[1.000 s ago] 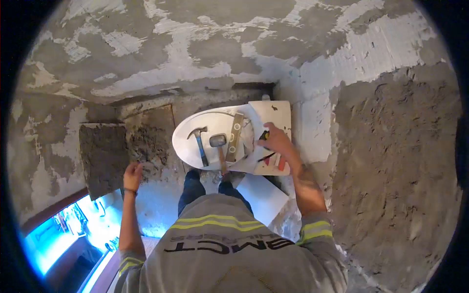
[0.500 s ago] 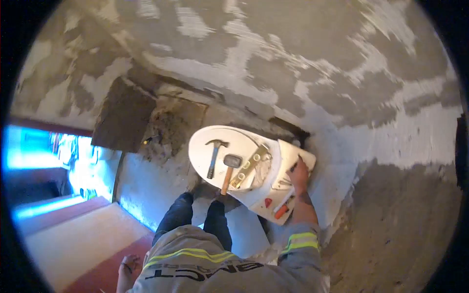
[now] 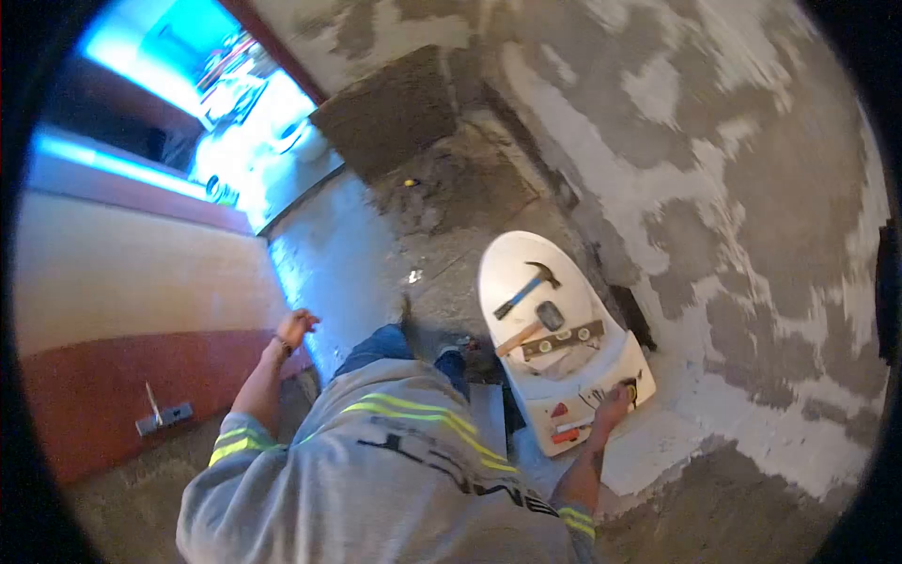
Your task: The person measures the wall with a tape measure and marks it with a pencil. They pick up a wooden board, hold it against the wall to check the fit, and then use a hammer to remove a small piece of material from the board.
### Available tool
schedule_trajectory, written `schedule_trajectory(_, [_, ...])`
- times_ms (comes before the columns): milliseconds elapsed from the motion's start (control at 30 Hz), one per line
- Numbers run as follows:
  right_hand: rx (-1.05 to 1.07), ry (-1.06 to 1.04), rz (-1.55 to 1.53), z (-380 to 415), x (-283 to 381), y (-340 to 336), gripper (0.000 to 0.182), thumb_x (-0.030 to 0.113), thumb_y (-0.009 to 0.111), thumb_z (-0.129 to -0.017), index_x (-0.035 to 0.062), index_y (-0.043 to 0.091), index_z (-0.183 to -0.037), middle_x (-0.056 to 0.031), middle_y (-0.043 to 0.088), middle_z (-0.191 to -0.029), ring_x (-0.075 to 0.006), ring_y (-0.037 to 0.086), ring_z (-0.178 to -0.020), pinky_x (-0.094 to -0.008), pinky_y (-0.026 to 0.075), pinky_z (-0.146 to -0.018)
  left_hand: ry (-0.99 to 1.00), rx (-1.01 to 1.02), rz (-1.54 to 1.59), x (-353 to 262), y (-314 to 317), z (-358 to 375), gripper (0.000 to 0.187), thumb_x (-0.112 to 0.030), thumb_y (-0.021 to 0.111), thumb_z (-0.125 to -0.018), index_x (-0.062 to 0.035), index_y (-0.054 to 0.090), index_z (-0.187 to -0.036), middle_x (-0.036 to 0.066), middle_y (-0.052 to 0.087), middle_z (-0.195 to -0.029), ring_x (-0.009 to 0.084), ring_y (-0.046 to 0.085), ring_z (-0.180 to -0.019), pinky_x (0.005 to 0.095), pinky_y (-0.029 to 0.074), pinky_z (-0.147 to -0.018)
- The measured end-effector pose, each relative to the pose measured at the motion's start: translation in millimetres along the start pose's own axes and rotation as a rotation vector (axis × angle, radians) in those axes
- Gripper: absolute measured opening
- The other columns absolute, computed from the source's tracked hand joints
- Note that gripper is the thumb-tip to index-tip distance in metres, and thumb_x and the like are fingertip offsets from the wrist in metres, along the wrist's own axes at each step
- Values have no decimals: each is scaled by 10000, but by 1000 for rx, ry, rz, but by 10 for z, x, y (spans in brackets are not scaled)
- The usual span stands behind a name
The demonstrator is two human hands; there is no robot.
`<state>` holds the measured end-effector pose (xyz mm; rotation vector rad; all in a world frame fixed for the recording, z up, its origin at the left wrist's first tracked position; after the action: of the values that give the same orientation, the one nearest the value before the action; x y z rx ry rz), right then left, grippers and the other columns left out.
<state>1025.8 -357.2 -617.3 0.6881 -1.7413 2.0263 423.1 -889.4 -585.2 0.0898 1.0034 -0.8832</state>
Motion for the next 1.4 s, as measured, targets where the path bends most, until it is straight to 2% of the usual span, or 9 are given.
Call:
schedule_trajectory(167, [175,249,376,1325,1220,500,422,326,539,-926,-49,611,-746,-214,615,-725,-310,573,-647,-413,454,-617,-88,177,-301,276,50,-322,279,-264,549,-861,-40,629,-1005,119,650,-941,235,611,-880,356,509,-768])
schedule_trajectory(233, [164,206,201,1863,1148,825,427,371,499,-945,5,583,-1149,-189,627,-1064,-324,589,-909,-444,447,-789,-279,139,-355,618,6,-482,419,-406,592,-814,-68,644,-1056,132,664,-1012,271,626,-926,394,496,-819])
schedule_trajectory(333, [283,168,167,2161,1233,1243,361,316,506,-918,-1,581,-1073,-176,614,-989,-309,574,-843,-439,439,-736,-211,183,-512,994,-144,-708,415,-414,597,-801,-70,669,-1022,176,672,-1020,310,642,-947,411,491,-840])
schedule_trajectory(800, [745,-226,92,174,2357,3162,121,59,538,-792,-30,574,-719,-114,554,-639,-240,503,-535,-416,403,-487,-612,-546,245,1969,-1159,566,272,-297,569,-882,-49,641,-969,85,660,-781,176,633,-720,330,501,-678])
schedule_trajectory(1000, [493,-1501,645,-49,5080,4226,156,131,554,-763,-15,562,-708,-192,611,-768,-354,571,-744,-457,427,-677,-611,-928,649,2718,-144,1415,324,-356,571,-852,-40,643,-873,96,654,-720,210,636,-662,363,500,-642])
schedule_trajectory(1067, [964,-500,124,221,5683,4528,166,127,550,-776,-21,534,-702,-165,573,-729,-330,530,-717,-442,406,-676,-671,-964,688,2600,142,1751,323,-350,565,-845,-37,643,-843,107,644,-693,215,633,-646,365,499,-633])
schedule_trajectory(1167, [926,-1175,219,1224,6493,4563,193,136,561,-784,-18,496,-687,-133,513,-682,-285,477,-669,-415,395,-659,-791,-1022,689,2501,663,2221,330,-341,544,-831,-32,636,-762,117,630,-646,233,632,-641,376,496,-633])
schedule_trajectory(1333, [1251,-1337,-61,1950,6276,5156,159,95,580,-772,-15,502,-689,-103,500,-652,-242,459,-628,-376,404,-634,-906,-1106,473,2586,1750,3029,274,-313,592,-852,-54,677,-825,84,644,-704,215,588,-659,379,473,-622])
schedule_trajectory(1400, [1296,-1226,45,2174,6009,5095,137,86,572,-786,1,531,-687,-84,543,-671,-226,507,-650,-376,420,-616,-888,-870,828,2517,1918,3311,415,-373,539,-874,-71,638,-1140,178,634,-1133,332,580,-1065,410,442,-922])
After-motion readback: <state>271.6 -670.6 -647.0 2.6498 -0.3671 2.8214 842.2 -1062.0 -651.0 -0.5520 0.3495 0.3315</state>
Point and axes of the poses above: each hand's wrist, its own z-axis away from the middle knuckle, its own y-axis out of the palm, x = y × z, the point moved 4 cm from there along -z, towards the middle knuckle
